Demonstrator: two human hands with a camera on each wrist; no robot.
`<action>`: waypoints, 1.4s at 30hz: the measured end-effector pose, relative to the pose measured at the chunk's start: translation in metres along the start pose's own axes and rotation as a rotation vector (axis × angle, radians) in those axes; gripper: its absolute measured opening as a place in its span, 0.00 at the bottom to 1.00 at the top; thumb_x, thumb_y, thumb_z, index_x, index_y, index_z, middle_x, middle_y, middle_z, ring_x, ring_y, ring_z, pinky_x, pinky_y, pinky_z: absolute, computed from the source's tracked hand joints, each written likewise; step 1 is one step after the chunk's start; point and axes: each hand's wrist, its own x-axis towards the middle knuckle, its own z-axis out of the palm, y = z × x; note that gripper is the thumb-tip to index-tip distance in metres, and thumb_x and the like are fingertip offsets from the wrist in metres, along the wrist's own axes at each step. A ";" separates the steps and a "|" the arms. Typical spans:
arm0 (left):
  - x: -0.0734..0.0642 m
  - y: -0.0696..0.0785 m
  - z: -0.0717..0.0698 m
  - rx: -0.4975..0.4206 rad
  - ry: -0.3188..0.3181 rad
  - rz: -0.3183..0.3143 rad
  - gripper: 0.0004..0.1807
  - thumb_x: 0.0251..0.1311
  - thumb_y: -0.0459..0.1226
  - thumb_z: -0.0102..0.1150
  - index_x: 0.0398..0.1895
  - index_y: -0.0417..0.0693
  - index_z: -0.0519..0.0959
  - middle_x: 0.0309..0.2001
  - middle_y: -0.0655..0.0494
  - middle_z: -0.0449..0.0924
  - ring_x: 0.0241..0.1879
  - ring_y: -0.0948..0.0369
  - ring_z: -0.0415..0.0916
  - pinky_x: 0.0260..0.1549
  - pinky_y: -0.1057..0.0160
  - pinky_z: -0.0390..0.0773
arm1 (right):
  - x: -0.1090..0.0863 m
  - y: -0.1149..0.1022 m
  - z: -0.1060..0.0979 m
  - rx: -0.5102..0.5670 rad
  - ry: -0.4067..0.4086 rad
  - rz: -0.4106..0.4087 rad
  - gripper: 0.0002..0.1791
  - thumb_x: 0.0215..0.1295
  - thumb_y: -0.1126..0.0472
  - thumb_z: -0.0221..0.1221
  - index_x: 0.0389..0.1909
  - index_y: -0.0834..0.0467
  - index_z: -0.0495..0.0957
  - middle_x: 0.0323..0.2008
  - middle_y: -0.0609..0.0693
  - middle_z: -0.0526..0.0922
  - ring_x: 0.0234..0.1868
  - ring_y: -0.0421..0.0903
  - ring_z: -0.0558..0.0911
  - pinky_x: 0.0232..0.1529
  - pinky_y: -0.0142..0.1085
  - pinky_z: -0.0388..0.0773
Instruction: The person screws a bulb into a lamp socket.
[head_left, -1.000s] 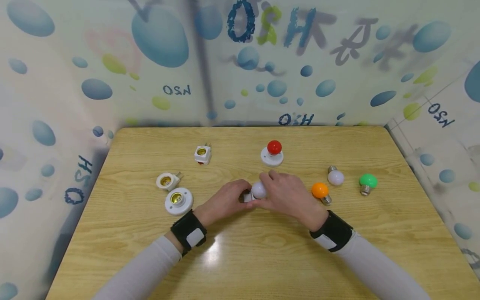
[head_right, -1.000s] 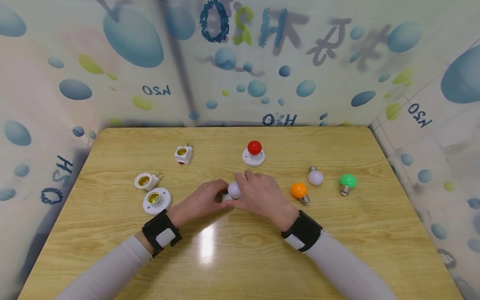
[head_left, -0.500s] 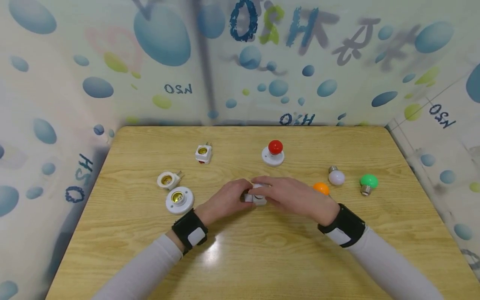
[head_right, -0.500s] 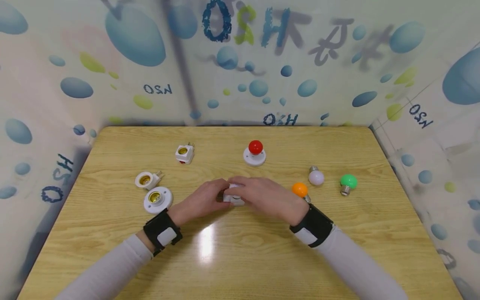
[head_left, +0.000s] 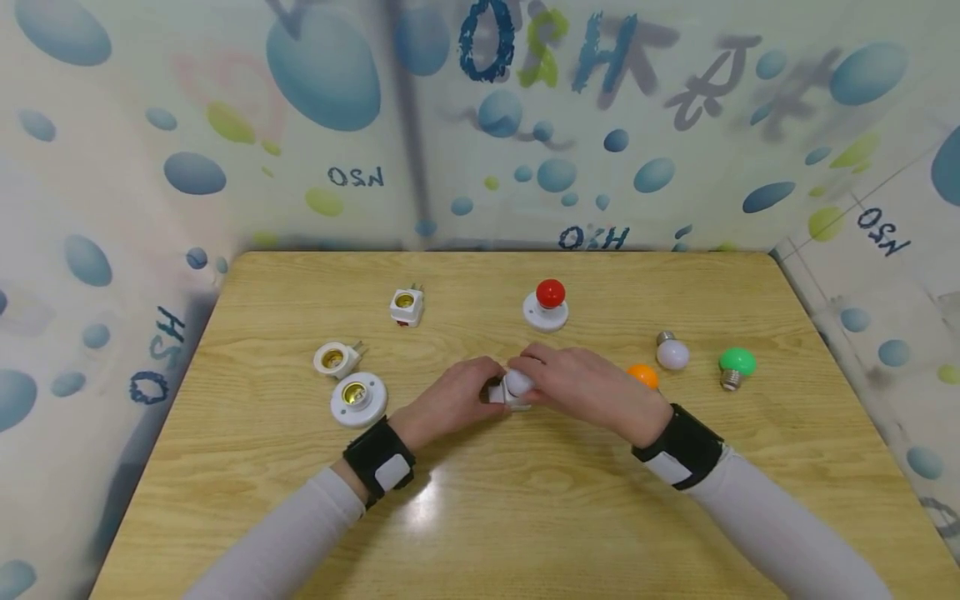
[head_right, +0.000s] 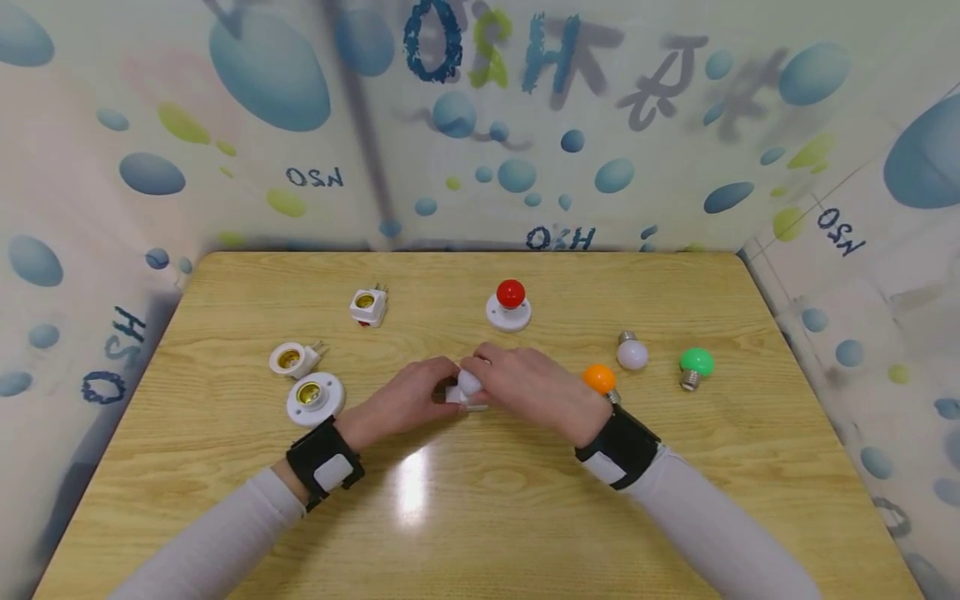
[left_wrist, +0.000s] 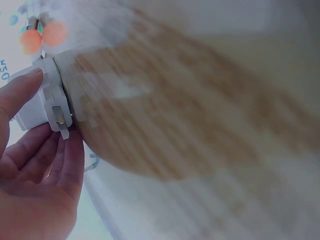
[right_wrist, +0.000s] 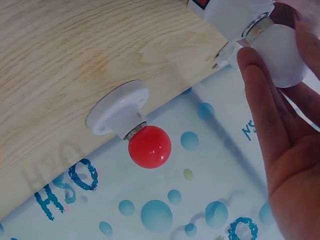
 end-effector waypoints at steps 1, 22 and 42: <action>0.000 0.000 0.000 0.003 0.003 0.003 0.19 0.62 0.41 0.74 0.53 0.44 0.81 0.44 0.57 0.81 0.40 0.63 0.75 0.40 0.63 0.78 | 0.001 0.000 0.000 -0.017 0.006 0.008 0.23 0.66 0.52 0.71 0.55 0.60 0.80 0.45 0.52 0.83 0.34 0.44 0.79 0.38 0.33 0.83; 0.001 -0.001 0.001 0.005 0.006 0.011 0.18 0.62 0.42 0.74 0.51 0.46 0.82 0.43 0.58 0.81 0.39 0.64 0.74 0.39 0.64 0.78 | 0.012 -0.002 0.008 -0.179 0.075 0.101 0.32 0.59 0.29 0.66 0.37 0.57 0.77 0.25 0.46 0.74 0.22 0.42 0.71 0.21 0.29 0.68; 0.003 0.000 0.000 0.012 -0.003 0.021 0.19 0.62 0.39 0.73 0.53 0.45 0.80 0.42 0.58 0.80 0.39 0.64 0.75 0.39 0.64 0.78 | -0.001 0.008 -0.001 0.200 -0.070 -0.032 0.21 0.70 0.60 0.67 0.62 0.55 0.79 0.58 0.51 0.81 0.48 0.45 0.82 0.50 0.41 0.83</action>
